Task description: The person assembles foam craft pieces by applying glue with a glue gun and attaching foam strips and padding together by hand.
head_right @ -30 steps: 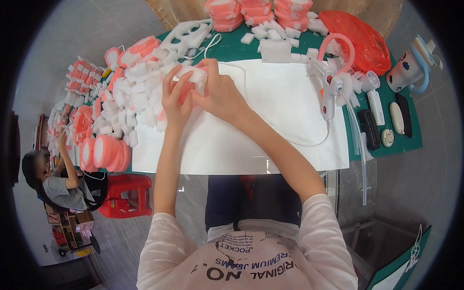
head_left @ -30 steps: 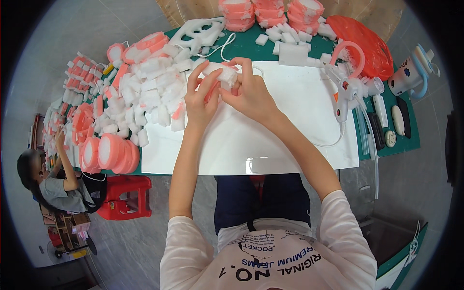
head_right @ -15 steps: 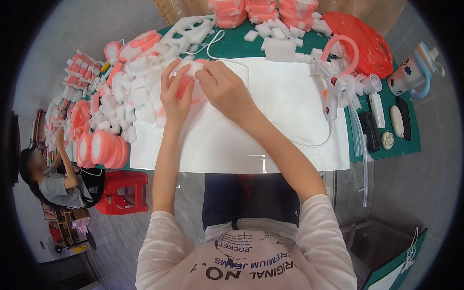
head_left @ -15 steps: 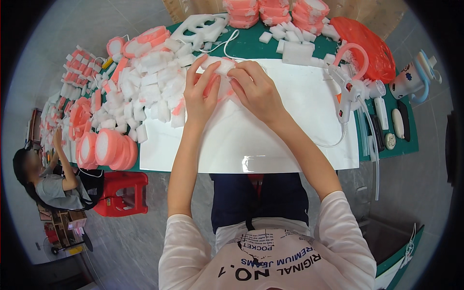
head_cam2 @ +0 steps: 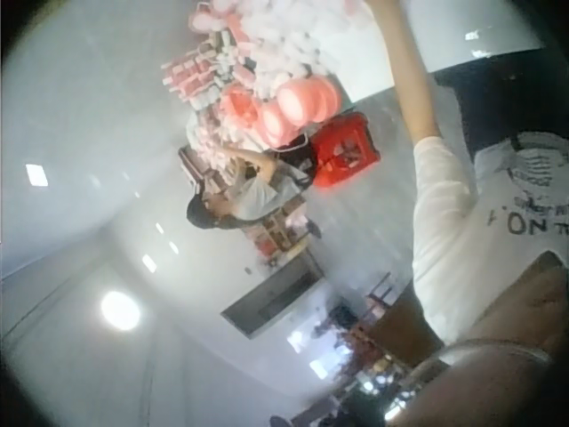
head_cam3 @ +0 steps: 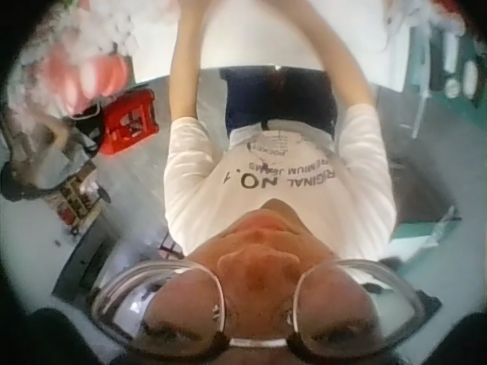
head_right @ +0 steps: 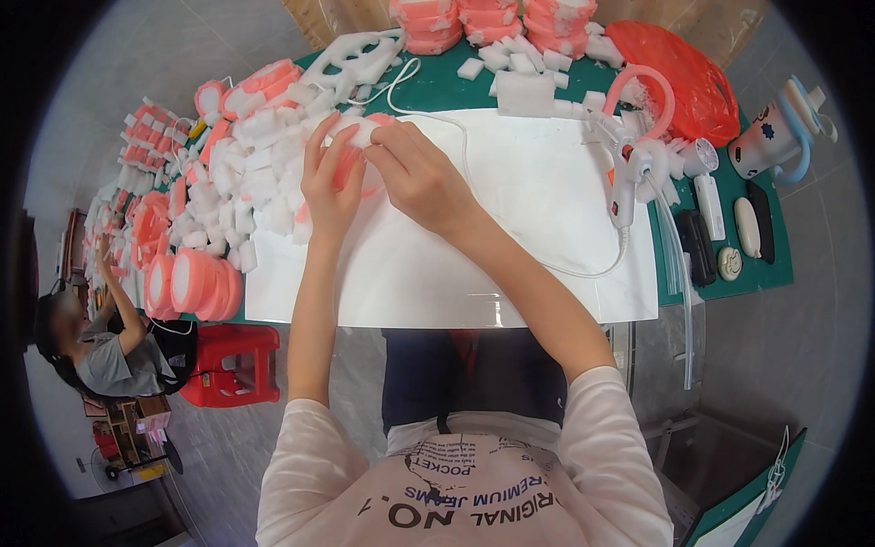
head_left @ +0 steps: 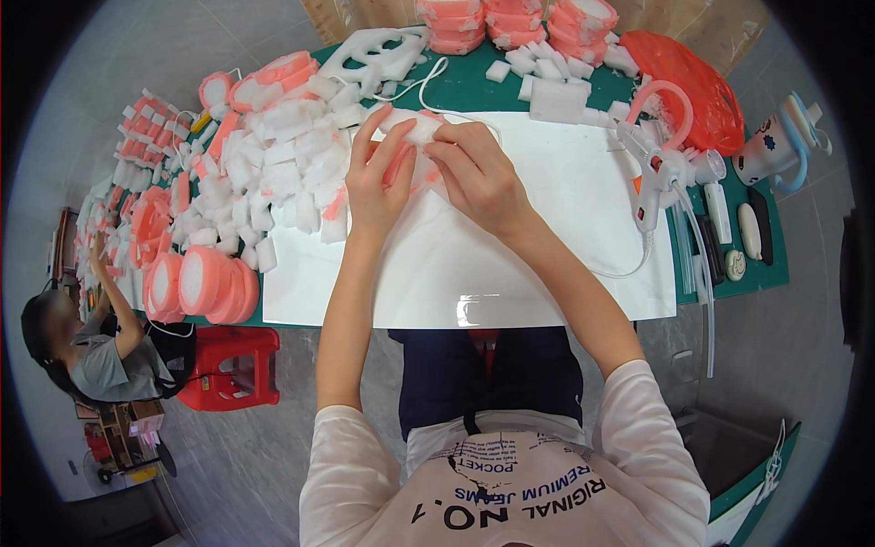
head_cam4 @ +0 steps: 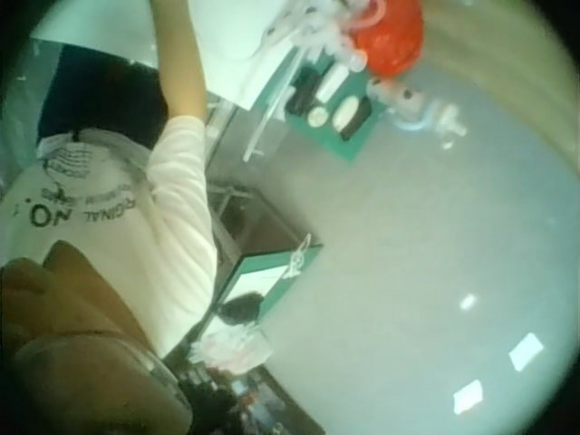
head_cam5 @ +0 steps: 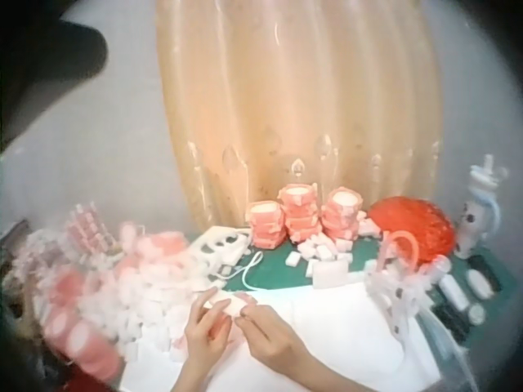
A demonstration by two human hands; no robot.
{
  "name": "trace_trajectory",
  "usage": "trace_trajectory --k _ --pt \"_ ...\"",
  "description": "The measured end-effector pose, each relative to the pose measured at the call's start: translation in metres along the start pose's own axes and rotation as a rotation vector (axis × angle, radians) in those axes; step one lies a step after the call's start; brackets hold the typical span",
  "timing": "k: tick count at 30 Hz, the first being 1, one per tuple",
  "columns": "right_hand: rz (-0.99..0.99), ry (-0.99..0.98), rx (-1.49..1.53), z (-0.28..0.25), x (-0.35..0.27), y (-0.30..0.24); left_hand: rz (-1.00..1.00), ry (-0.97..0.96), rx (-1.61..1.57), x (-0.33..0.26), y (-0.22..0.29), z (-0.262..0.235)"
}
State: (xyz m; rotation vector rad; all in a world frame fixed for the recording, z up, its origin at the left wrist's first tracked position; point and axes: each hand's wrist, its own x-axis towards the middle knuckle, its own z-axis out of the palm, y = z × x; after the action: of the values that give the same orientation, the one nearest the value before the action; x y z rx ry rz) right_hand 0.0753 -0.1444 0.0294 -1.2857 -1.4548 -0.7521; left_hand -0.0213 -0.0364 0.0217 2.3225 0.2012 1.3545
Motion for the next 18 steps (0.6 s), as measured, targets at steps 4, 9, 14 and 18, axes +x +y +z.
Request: trace_trajectory --k 4,9,14,18 --pt "0.001 0.026 0.023 -0.0004 -0.0002 0.0012 -0.005 0.005 -0.013 -0.0005 0.0009 0.0012" --pt "0.056 0.03 0.049 -0.003 0.0034 0.0007 0.044 0.04 0.0 -0.0006 -0.0007 0.0021" --pt "0.122 0.039 0.102 -0.0052 0.0069 -0.001 0.022 0.038 0.014 -0.0008 0.0001 0.0019" --pt "0.17 0.023 0.135 -0.0053 0.0067 -0.0011 0.028 0.047 0.01 -0.0011 -0.0018 0.0021"
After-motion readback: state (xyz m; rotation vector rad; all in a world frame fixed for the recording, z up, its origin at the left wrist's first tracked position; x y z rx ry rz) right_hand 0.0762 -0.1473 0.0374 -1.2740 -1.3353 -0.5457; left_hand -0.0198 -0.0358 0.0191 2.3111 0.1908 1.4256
